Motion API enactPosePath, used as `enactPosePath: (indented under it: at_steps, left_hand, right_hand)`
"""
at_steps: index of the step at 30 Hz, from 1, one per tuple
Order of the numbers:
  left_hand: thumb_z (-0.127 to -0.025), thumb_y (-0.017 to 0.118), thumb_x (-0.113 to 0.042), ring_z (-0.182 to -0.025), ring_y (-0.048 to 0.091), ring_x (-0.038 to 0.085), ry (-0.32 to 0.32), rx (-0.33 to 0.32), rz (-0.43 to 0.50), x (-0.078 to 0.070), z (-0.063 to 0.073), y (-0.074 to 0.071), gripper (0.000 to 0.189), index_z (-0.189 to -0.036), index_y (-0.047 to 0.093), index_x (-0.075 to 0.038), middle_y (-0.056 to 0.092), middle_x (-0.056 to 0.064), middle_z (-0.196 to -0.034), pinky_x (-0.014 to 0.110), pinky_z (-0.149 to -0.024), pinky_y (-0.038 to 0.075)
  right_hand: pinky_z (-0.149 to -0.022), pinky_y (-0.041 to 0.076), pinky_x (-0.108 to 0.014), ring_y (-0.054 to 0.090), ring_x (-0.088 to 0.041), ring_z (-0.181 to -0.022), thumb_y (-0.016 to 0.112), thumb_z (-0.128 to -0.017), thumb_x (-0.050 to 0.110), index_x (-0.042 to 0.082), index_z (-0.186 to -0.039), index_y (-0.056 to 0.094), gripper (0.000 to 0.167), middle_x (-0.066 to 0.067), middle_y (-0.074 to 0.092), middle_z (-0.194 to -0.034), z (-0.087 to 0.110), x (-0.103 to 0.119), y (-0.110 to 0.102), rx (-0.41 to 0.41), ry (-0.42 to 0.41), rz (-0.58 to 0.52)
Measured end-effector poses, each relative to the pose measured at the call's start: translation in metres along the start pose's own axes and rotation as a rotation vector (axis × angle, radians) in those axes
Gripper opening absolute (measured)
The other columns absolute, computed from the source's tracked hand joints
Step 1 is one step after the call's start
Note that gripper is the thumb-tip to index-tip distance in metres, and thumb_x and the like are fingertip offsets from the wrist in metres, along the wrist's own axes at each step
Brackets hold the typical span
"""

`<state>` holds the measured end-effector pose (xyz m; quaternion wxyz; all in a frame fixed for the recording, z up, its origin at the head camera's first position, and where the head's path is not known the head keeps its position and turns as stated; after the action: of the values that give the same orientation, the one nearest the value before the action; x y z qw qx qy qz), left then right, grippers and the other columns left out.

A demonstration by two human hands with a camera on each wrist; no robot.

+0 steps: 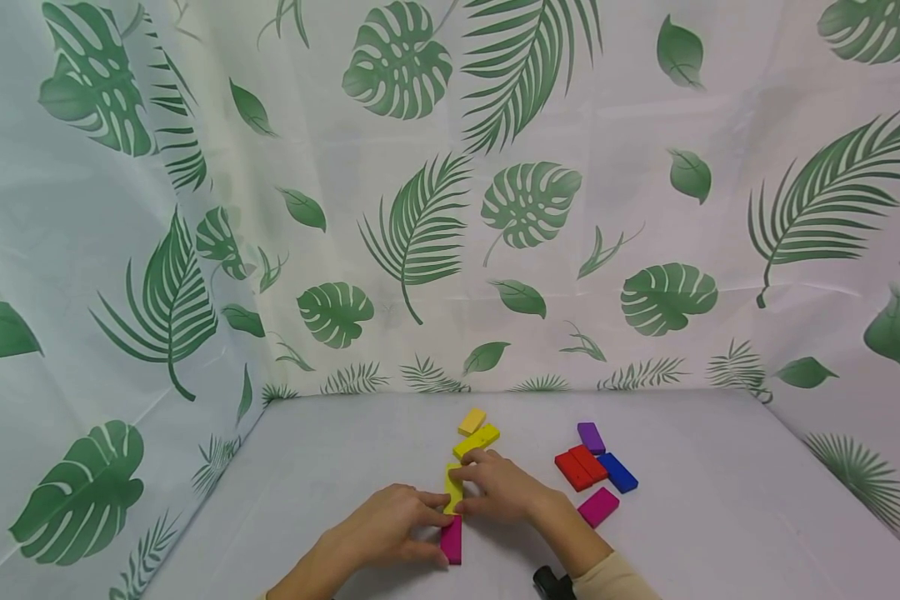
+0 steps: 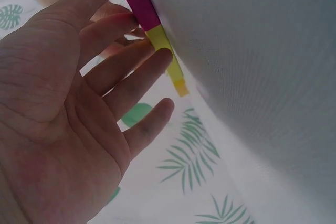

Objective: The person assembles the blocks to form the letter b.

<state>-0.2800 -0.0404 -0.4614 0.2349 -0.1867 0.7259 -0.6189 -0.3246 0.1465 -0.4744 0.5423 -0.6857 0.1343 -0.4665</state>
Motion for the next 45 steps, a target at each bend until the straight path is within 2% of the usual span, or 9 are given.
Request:
enactPosePath:
  at_steps: [15, 21, 24, 28, 30, 34, 37, 45]
  left_hand:
    - [-0.085, 0.077, -0.063, -0.112, 0.071, 0.005, -0.010, -0.006, -0.007, 0.000, 0.000, 0.002, 0.051, -0.126, 0.077, -0.032, 0.071, -0.004, -0.136, 0.035, -0.091, 0.058]
    - [-0.084, 0.078, -0.063, -0.113, 0.071, 0.007, -0.013, -0.001, 0.004, 0.001, 0.000, 0.003, 0.053, -0.127, 0.077, -0.032, 0.071, -0.003, -0.136, 0.034, -0.091, 0.058]
    - [-0.084, 0.079, -0.062, -0.113, 0.071, 0.007, -0.010, -0.009, -0.005, 0.001, 0.000, 0.003, 0.053, -0.126, 0.077, -0.031, 0.071, -0.003, -0.134, 0.033, -0.090, 0.058]
    - [-0.084, 0.079, -0.062, -0.114, 0.071, 0.007, -0.013, -0.006, -0.010, 0.002, 0.000, 0.003, 0.053, -0.126, 0.077, -0.031, 0.072, -0.003, -0.134, 0.032, -0.091, 0.058]
    - [-0.084, 0.078, -0.062, -0.115, 0.070, 0.007, -0.018, 0.003, -0.006, 0.002, 0.000, 0.003, 0.053, -0.127, 0.077, -0.031, 0.071, -0.003, -0.135, 0.032, -0.092, 0.058]
    - [-0.084, 0.078, -0.062, -0.117, 0.069, 0.007, -0.020, 0.012, -0.001, 0.001, 0.000, 0.002, 0.053, -0.127, 0.077, -0.030, 0.071, -0.003, -0.135, 0.032, -0.093, 0.057]
    - [-0.084, 0.078, -0.062, -0.118, 0.069, 0.007, -0.015, 0.010, -0.007, 0.001, 0.001, 0.002, 0.053, -0.127, 0.077, -0.030, 0.071, -0.003, -0.135, 0.032, -0.093, 0.057]
    - [-0.084, 0.079, -0.061, -0.117, 0.070, 0.008, -0.017, 0.006, -0.008, 0.000, 0.001, 0.001, 0.053, -0.127, 0.077, -0.030, 0.071, -0.003, -0.135, 0.031, -0.093, 0.057]
  right_hand:
    - [-0.110, 0.047, -0.060, 0.053, -0.032, -0.136, 0.076, -0.094, 0.041, 0.018, -0.141, 0.066, 0.053, -0.009, 0.058, -0.146, 0.000, -0.002, 0.000, 0.007, 0.001, -0.011]
    - [-0.109, 0.048, -0.059, 0.053, -0.032, -0.138, 0.074, -0.095, 0.041, 0.019, -0.141, 0.066, 0.052, -0.008, 0.059, -0.148, 0.000, -0.005, -0.009, 0.037, 0.031, -0.046]
    - [-0.102, 0.054, -0.054, 0.060, -0.033, -0.128, 0.073, -0.097, 0.037, 0.012, -0.141, 0.065, 0.052, -0.010, 0.064, -0.142, -0.001, -0.005, -0.021, -0.016, 0.028, -0.090]
    - [-0.088, 0.058, -0.041, 0.064, -0.030, -0.112, 0.073, -0.097, 0.034, 0.008, -0.140, 0.064, 0.051, -0.010, 0.069, -0.127, -0.006, -0.007, -0.036, -0.141, 0.025, -0.106]
    - [-0.088, 0.058, -0.040, 0.063, -0.030, -0.112, 0.074, -0.097, 0.034, 0.009, -0.138, 0.066, 0.049, -0.011, 0.068, -0.124, -0.010, -0.009, -0.041, -0.200, 0.053, -0.106]
    - [-0.097, 0.056, -0.051, 0.063, -0.034, -0.117, 0.076, -0.095, 0.032, 0.008, -0.135, 0.068, 0.047, -0.014, 0.065, -0.131, -0.020, -0.017, -0.041, -0.297, 0.128, -0.119]
    - [-0.104, 0.051, -0.058, 0.060, -0.038, -0.125, 0.076, -0.095, 0.029, 0.006, -0.136, 0.067, 0.047, -0.017, 0.062, -0.138, -0.027, -0.024, -0.038, -0.348, 0.147, -0.098]
    - [-0.107, 0.046, -0.065, 0.052, -0.048, -0.133, 0.075, -0.095, 0.028, 0.004, -0.137, 0.067, 0.048, -0.026, 0.054, -0.149, -0.045, -0.035, -0.027, -0.398, 0.156, -0.038]
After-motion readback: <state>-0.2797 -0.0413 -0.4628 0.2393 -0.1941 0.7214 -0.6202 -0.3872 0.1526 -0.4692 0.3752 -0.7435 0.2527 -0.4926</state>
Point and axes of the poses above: each hand's wrist, its own z-axis away from the middle knuckle, its own y-axis out of the palm, x = y × z, the point moved 4 cm from there along -z, towards the middle knuckle
